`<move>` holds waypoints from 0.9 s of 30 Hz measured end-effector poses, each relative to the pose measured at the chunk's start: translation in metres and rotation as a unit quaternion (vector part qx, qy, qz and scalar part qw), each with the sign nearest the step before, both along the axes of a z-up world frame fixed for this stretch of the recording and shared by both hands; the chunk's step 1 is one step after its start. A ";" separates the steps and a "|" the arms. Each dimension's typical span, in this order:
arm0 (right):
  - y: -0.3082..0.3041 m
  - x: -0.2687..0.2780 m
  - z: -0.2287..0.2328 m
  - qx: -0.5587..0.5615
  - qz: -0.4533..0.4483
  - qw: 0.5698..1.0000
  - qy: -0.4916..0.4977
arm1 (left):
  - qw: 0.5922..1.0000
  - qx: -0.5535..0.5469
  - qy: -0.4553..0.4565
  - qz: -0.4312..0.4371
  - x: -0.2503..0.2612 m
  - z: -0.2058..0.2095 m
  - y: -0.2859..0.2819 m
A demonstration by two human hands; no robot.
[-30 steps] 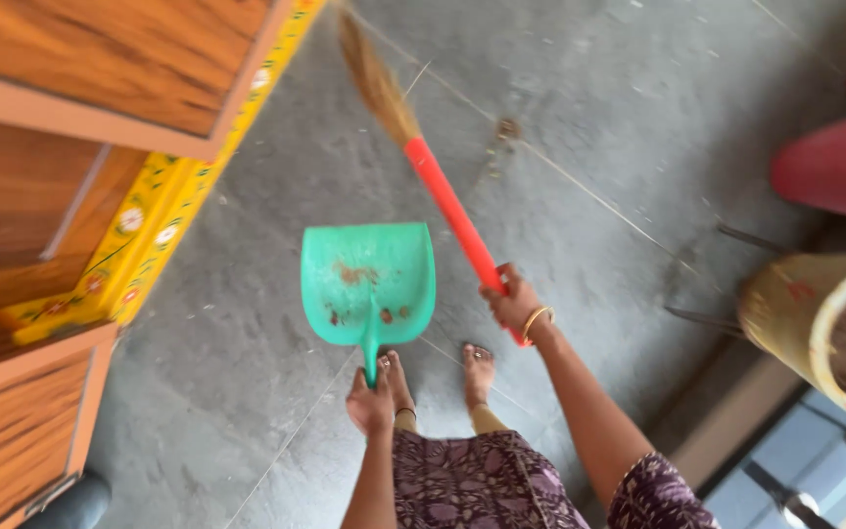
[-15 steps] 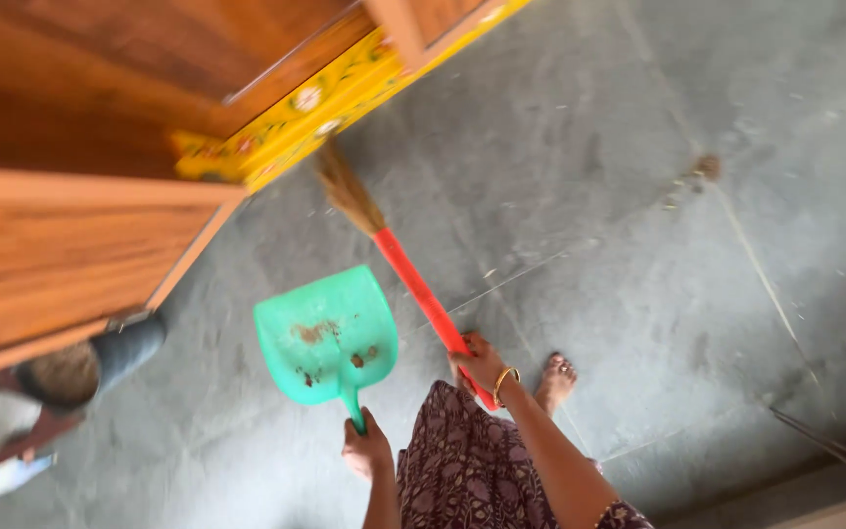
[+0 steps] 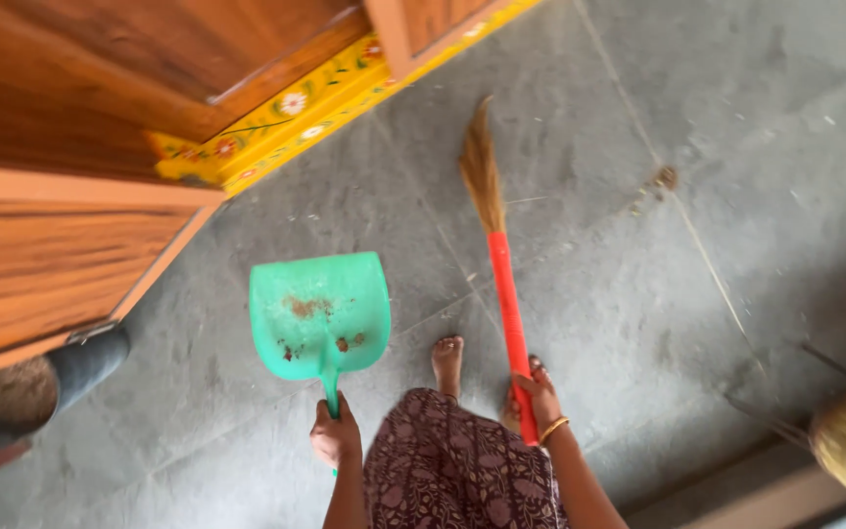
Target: Sweep the tiled floor and collect debris using a broom and dustpan on a balcony.
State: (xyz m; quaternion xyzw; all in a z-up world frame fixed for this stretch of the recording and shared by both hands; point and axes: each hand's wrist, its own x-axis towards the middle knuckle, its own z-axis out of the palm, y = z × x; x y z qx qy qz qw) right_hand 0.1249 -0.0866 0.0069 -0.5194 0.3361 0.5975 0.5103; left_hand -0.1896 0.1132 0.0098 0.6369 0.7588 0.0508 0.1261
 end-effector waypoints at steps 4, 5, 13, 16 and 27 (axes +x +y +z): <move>-0.044 0.029 0.014 -0.042 -0.006 0.994 -0.104 | 0.998 -0.054 -0.010 -0.041 0.034 -0.008 0.004; -0.057 0.030 0.014 -0.053 -0.028 0.993 -0.105 | 0.996 -0.062 -0.013 -0.057 0.040 -0.009 0.005; -0.163 0.016 0.018 -0.120 -0.073 0.976 -0.169 | 0.984 -0.078 -0.020 -0.157 0.102 0.000 -0.019; -0.211 -0.005 0.030 -0.160 0.032 0.961 -0.222 | 0.979 -0.089 -0.026 -0.179 0.123 0.010 -0.034; -0.323 -0.029 0.043 -0.083 0.499 0.824 -0.255 | 0.975 -0.084 -0.022 -0.206 0.205 0.032 -0.056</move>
